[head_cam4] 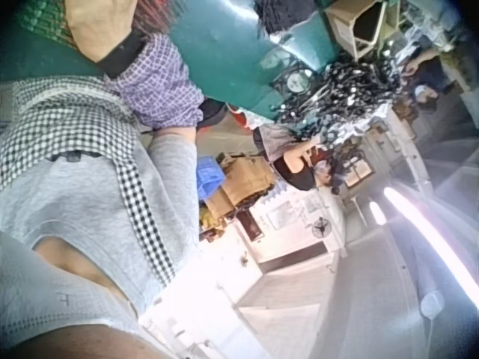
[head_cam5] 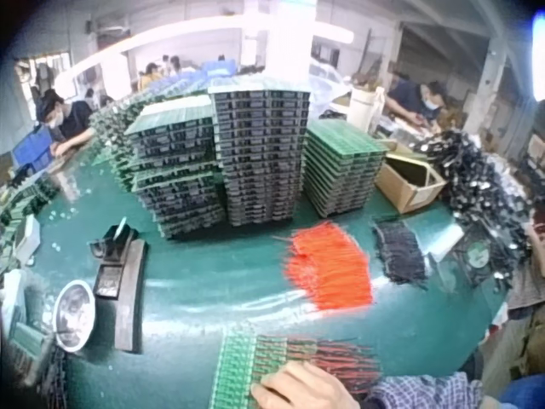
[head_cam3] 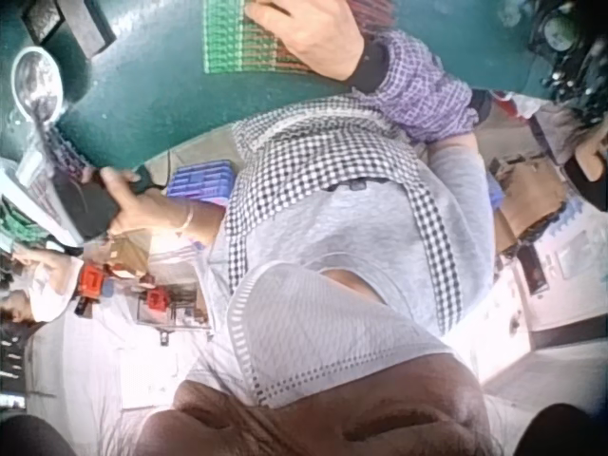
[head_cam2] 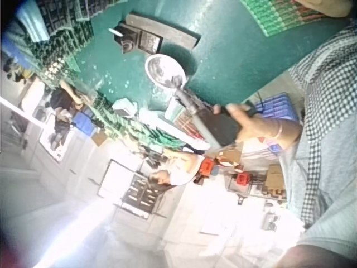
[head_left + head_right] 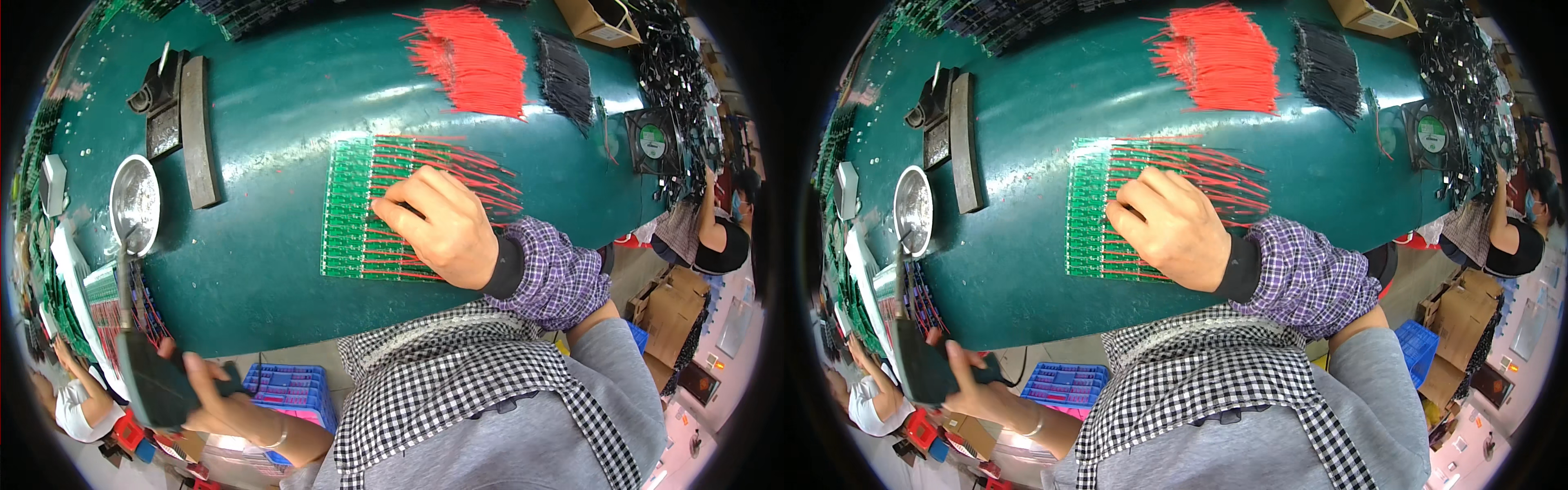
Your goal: The person solders wires onto a circuit board using a soldering tool, sets the completed board aside, places a new circuit board on the table, and aligns stacks of circuit boards by hand.
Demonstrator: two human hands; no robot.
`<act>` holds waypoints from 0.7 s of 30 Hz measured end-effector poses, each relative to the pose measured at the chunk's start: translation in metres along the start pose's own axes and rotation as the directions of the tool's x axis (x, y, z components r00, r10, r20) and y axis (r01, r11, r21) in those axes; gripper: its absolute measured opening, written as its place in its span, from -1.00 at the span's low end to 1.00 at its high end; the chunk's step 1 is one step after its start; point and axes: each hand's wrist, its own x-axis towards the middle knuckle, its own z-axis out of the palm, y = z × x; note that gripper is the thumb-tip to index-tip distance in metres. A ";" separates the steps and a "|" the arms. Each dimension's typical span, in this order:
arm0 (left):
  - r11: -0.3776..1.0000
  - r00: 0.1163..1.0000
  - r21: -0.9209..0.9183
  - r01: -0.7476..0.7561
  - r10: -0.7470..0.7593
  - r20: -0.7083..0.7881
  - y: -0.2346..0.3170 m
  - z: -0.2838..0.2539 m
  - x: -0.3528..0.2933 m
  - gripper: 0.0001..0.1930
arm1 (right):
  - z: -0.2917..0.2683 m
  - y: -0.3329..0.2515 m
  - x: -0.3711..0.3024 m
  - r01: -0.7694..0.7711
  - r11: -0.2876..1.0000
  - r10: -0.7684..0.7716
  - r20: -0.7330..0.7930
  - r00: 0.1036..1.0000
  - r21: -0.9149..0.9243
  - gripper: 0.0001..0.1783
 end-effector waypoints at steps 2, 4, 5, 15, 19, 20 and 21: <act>0.981 0.981 -0.158 0.110 -0.081 0.177 0.006 0.002 -0.035 -0.49 | -0.001 0.000 -0.003 0.008 1.000 -0.008 -0.009 1.000 0.004 -0.68; 0.970 0.936 -0.159 0.184 -0.124 0.328 0.008 0.001 -0.060 -0.45 | -0.001 0.000 -0.001 0.011 1.000 -0.011 -0.011 1.000 -0.009 -0.67; 0.976 0.913 -0.102 0.191 -0.139 0.383 0.006 0.001 -0.068 -0.43 | 0.000 0.000 -0.001 0.012 1.000 -0.012 -0.009 1.000 -0.008 -0.67; 0.972 0.767 0.041 0.232 -0.208 0.607 -0.004 -0.002 -0.085 -0.56 | 0.002 0.000 -0.002 0.008 1.000 -0.008 -0.024 1.000 0.009 -0.67; 0.955 0.762 0.043 0.292 -0.260 0.593 0.000 0.002 -0.086 -0.56 | 0.002 0.000 -0.003 0.003 1.000 -0.003 -0.032 0.999 0.016 -0.67; 0.957 0.758 0.049 0.286 -0.257 0.600 -0.001 0.002 -0.086 -0.56 | 0.002 0.000 -0.003 0.003 1.000 -0.002 -0.032 0.999 0.016 -0.67; 0.959 0.753 0.055 0.279 -0.254 0.607 -0.001 0.001 -0.086 -0.56 | 0.002 0.000 -0.003 0.003 1.000 -0.003 -0.034 0.999 0.016 -0.67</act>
